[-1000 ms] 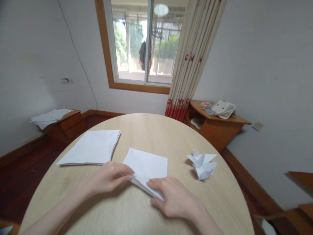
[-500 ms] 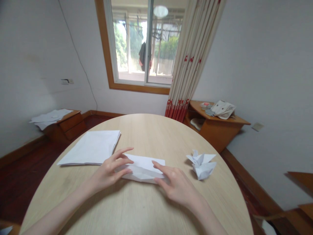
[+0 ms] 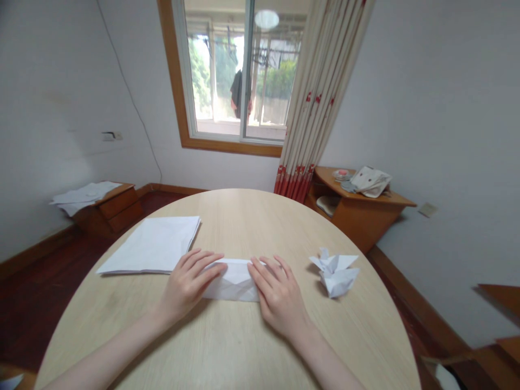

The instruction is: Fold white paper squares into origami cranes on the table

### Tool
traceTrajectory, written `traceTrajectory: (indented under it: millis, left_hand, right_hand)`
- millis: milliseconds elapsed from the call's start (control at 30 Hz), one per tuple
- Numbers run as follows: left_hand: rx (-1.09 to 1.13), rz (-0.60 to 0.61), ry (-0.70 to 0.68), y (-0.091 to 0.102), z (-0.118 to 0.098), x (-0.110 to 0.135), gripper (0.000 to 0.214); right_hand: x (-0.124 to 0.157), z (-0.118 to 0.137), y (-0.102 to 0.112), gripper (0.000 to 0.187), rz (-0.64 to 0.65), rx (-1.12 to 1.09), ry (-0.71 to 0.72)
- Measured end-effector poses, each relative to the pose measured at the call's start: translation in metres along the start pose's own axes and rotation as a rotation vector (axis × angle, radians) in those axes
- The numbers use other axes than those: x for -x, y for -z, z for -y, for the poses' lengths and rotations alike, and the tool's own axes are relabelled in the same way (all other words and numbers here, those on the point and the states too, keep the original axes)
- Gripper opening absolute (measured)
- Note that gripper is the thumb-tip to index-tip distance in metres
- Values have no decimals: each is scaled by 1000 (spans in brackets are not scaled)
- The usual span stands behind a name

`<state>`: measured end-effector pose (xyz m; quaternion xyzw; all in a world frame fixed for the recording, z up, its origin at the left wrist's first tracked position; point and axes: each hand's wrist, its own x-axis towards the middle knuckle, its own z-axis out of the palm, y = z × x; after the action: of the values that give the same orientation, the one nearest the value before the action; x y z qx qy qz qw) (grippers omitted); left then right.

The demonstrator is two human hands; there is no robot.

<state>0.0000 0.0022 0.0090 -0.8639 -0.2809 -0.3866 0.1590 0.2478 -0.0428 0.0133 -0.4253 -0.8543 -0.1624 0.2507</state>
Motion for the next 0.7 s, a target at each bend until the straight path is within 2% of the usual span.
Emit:
traceTrajectory:
  millis: [233,400,567,700]
  left_hand:
    - [-38,42,55,-10,-4,5,24]
    - [-26,111,121,-20,-11,9,32]
    - [10,207,144,-33,-15,17,38]
    - [74,287,236,-44,-18,26,42]
  right_hand:
    - [4,7,-23,59,-9,62,-71]
    - [6,9,-37,60,22,63,-158]
    - [9,10,-50,63,93,-53,-143]
    - [13,10,-60,61,147,-181,-159]
